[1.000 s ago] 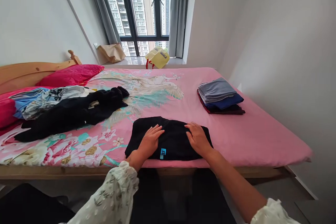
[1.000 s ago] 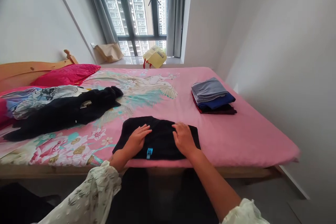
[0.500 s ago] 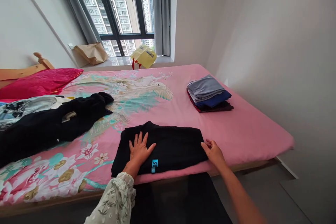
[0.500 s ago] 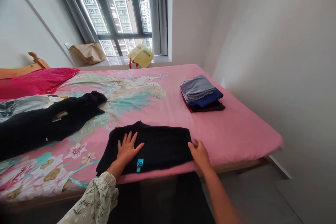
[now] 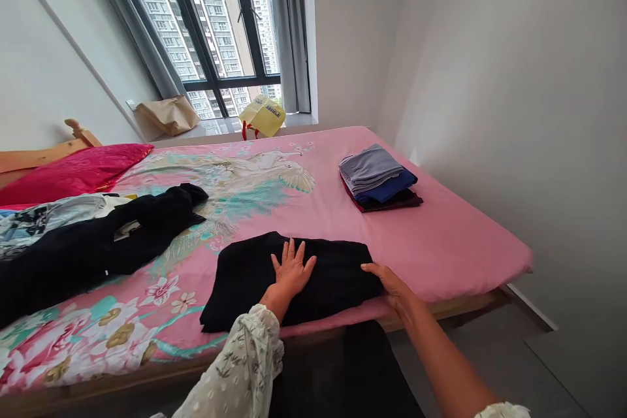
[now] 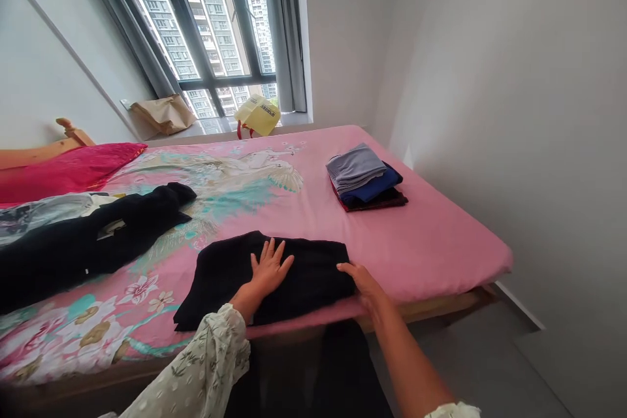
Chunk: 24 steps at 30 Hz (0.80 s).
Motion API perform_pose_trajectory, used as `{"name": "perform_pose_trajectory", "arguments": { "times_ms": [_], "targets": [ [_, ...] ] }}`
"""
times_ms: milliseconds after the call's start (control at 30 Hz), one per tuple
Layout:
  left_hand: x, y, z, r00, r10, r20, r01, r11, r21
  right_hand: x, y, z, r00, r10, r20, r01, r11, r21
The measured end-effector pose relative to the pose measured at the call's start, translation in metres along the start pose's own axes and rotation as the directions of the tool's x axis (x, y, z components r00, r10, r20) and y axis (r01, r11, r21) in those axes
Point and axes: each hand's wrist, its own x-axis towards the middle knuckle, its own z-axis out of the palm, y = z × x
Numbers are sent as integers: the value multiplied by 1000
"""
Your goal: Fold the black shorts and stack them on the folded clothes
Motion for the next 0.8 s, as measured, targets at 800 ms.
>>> {"name": "perform_pose_trajectory", "arguments": {
  "times_ms": [800],
  "targets": [
    [-240,-93,46,915,-353,-196,-30,424,-905,22,-13,247,938,-343,37,313,800,-512]
  ]
}}
